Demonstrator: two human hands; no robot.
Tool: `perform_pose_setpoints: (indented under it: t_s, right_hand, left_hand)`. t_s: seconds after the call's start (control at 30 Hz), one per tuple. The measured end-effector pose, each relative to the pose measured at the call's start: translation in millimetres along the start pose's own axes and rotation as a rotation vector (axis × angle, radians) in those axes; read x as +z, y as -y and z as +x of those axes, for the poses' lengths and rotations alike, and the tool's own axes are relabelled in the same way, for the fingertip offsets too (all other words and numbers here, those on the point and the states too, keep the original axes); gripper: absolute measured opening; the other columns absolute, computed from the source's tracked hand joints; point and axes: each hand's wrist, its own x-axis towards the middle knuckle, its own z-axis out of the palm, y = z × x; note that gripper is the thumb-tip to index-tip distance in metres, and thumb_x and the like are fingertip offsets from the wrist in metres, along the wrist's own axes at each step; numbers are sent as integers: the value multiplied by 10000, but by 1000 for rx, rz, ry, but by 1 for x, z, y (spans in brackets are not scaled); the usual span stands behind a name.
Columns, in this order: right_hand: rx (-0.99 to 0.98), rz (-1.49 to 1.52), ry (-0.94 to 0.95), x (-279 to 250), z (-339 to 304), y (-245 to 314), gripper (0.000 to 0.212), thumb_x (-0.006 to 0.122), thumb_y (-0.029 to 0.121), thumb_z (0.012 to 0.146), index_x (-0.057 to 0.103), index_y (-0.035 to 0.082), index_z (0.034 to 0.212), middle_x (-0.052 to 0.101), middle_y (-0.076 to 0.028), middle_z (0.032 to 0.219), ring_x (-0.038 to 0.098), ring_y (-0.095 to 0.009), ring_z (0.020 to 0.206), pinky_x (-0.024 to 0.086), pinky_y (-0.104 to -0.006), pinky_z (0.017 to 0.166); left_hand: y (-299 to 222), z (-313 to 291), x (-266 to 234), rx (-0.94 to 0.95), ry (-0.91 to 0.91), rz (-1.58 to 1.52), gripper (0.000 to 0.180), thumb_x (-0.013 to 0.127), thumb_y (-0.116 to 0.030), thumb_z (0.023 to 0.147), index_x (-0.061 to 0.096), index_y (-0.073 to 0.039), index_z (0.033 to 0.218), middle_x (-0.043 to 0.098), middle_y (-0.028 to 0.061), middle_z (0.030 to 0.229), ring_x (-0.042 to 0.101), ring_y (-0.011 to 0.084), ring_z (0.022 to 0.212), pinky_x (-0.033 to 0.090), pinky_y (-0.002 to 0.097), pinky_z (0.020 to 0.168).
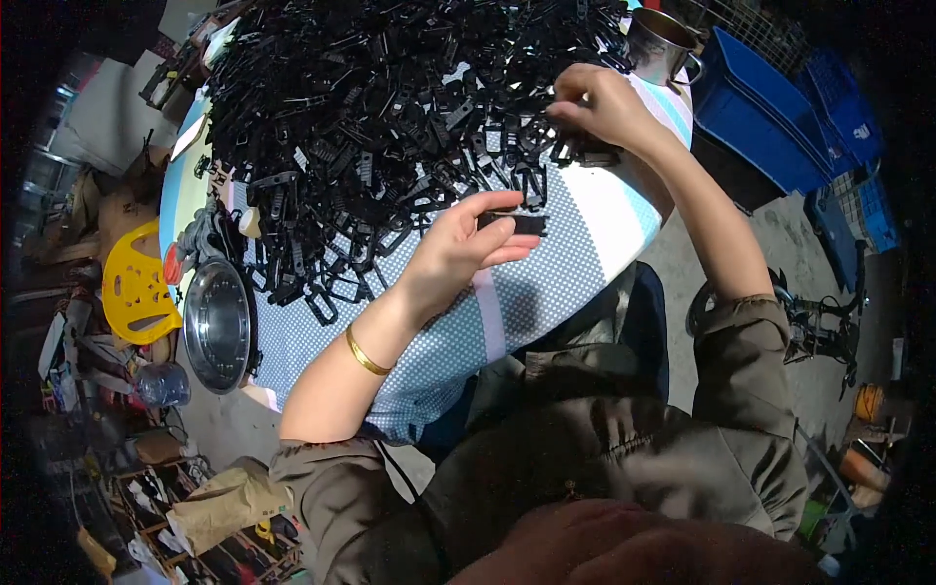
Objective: Sorting and inspecting small black plastic components on a workbench.
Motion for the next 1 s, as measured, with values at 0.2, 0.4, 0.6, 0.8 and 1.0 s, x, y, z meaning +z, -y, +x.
perform_pose_setpoints:
  t_s: [0.2, 0.4, 0.6, 0.8, 1.0]
  right_hand:
    - [479, 846, -8, -15, -10, -4, 218, 658, 211, 774, 605, 5, 822, 574, -8, 755, 520, -66, 640, 457, -228, 623]
    - [455, 1281, 80, -41, -29, 62, 504, 629, 127, 767, 444, 53, 1230, 578, -45, 912, 581, -125, 804, 484, -267, 746]
    - [204, 918, 140, -39, -46, 103, 303, 604, 48, 759, 542, 21, 1055, 541, -77, 1048, 552, -150, 926, 454, -263, 806]
    - [-112, 722, -141, -18, -45, 108, 238, 610, 7, 756, 590, 0, 993, 580, -118, 994, 583, -193, 888, 492, -279, 750]
    - [-219, 524, -211, -4, -48, 106, 242, 673, 6, 675, 634, 11, 914, 632, -114, 932, 607, -232, 801, 487, -287, 665]
  left_hand:
    - [-1, 3, -4, 140, -99, -208, 396, 433, -78, 890, 313, 102, 1222, 516, 216, 1074, 568, 230, 992, 483, 264, 854]
    - [4, 2, -6, 194, -108, -230, 411, 453, -84, 890, 305, 95, 1228, 502, 215, 1094, 554, 248, 1011, 474, 285, 870]
    - [4, 2, -8, 166, -93, -238, 387, 491, -98, 879, 375, 89, 1197, 529, 187, 1074, 571, 225, 972, 474, 292, 870]
    - [5, 2, -5, 177, -101, -273, 391, 452, -148, 905, 373, 87, 1208, 529, 178, 1072, 559, 195, 947, 463, 313, 885]
    - [11, 3, -6, 206, -96, -293, 392, 433, -159, 913, 369, 84, 1214, 525, 179, 1078, 554, 195, 947, 466, 314, 878]
